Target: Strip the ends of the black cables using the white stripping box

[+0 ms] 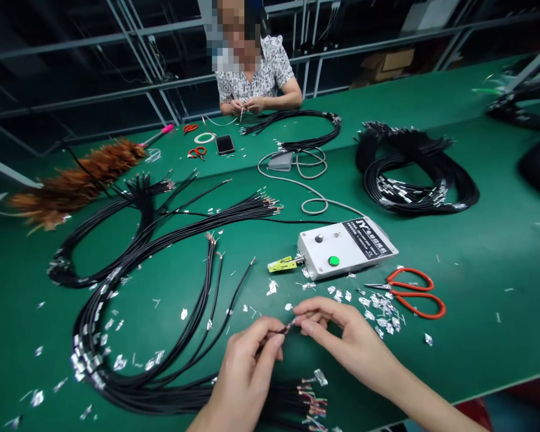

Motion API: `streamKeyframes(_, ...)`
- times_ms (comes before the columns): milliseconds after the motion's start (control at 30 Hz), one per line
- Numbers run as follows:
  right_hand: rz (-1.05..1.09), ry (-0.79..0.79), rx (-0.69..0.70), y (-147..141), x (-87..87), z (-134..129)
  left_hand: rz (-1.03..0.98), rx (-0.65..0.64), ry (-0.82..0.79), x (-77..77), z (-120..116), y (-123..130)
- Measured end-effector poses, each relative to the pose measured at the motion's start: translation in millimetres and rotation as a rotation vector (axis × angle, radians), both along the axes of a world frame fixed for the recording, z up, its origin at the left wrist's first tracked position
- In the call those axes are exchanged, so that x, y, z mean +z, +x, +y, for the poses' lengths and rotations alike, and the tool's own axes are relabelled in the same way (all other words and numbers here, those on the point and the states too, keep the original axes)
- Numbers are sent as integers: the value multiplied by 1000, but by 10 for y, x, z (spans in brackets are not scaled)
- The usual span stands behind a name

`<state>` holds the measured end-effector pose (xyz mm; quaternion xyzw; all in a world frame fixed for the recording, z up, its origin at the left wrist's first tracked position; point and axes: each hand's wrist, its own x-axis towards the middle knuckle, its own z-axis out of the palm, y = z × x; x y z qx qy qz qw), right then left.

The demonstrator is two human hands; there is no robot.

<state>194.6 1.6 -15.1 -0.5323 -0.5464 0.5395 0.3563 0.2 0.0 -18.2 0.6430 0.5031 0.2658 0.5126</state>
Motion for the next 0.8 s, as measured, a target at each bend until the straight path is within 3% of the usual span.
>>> streamKeyframes(267,98,69,-111,-72,-20,-7,31,49,151,39,2,29)
streamKeyframes(467,172,-7,34,66,50,44,102,10,350,58,-6,23)
streamKeyframes(800,1,-136,291,167,179,173,204,-129,534,67,-69,-5)
